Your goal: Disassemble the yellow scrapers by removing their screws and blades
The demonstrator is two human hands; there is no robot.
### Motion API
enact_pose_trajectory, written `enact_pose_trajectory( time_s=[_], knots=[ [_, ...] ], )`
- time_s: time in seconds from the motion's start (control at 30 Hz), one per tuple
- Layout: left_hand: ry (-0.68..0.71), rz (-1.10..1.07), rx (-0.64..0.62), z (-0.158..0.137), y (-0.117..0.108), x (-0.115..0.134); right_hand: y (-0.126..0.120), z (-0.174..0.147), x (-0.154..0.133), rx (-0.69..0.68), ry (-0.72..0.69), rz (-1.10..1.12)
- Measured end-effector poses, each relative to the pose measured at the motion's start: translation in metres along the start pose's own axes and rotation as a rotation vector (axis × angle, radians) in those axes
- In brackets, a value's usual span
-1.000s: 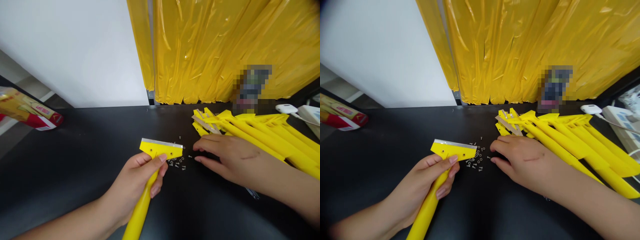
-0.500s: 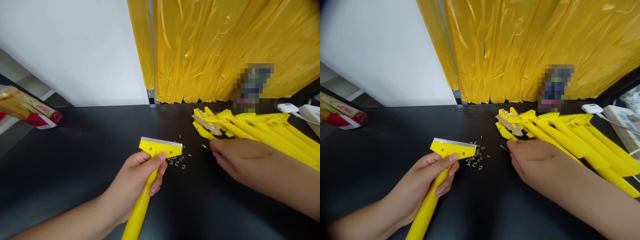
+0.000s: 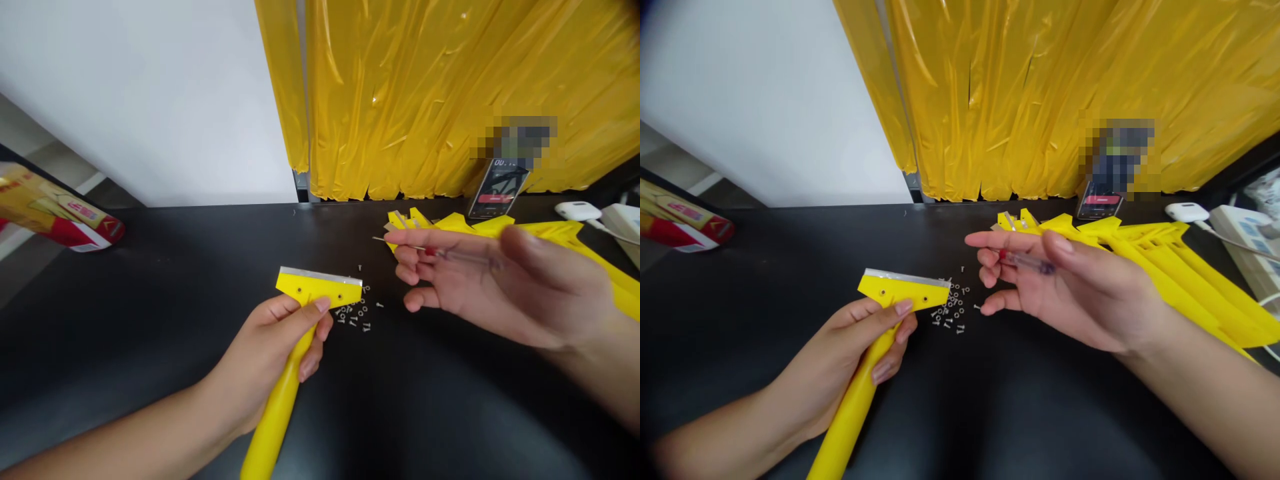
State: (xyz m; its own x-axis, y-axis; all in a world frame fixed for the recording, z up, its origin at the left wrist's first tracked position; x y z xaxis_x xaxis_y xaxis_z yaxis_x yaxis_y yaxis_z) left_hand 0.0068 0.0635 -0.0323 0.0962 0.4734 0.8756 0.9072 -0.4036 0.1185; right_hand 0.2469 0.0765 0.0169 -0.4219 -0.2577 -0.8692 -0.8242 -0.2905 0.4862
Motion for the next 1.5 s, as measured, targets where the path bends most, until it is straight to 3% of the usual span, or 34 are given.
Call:
enact_pose_trajectory(
  time_s=[0.1, 0.2, 0.27, 0.4, 0.6, 1.27, 1.5],
  knots=[
    [0.004, 0.009, 0.003, 0.001, 0.000, 0.000, 0.001, -0.005, 0.002, 0.007, -0.095, -0.074],
    [0.007, 0.014, -0.006, 0.001, -0.001, 0.000, -0.005, -0.013, -0.004, 0.197, -0.329, -0.480],
    [0.005, 0.012, -0.010, 0.001, -0.001, -0.001, 0.000, -0.016, -0.008, 0.229, -0.426, -0.710],
    [-0.005, 0.015, -0.013, 0.002, -0.002, -0.003, 0.010, -0.013, -0.011, 0.212, -0.449, -0.918],
    [-0.002, 0.025, -0.012, 0.002, -0.002, -0.002, 0.008, -0.005, -0.003, 0.232, -0.389, -0.984],
    [-0.006, 0.005, -0.003, 0.002, -0.001, -0.001, 0.012, -0.009, 0.001, 0.210, -0.499, -0.983],
    [-0.010, 0.008, 0.003, 0.001, -0.001, 0.000, 0.020, -0.008, 0.003, 0.120, -0.534, -0.995]
  ],
)
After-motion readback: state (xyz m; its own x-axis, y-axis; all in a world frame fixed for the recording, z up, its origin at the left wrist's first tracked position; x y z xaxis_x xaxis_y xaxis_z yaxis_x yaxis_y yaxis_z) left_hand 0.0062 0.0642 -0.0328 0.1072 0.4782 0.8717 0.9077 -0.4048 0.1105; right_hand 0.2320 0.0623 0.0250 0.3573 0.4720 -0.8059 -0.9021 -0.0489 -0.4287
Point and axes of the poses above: each hand's wrist, its own z-axis towards the middle knuckle, its own y-axis out of the palm, x = y × z, the point moved 6 cm from there along z, towards the middle knuckle, and after that the axes turned 15 degrees about z, right-handed, at the moved point
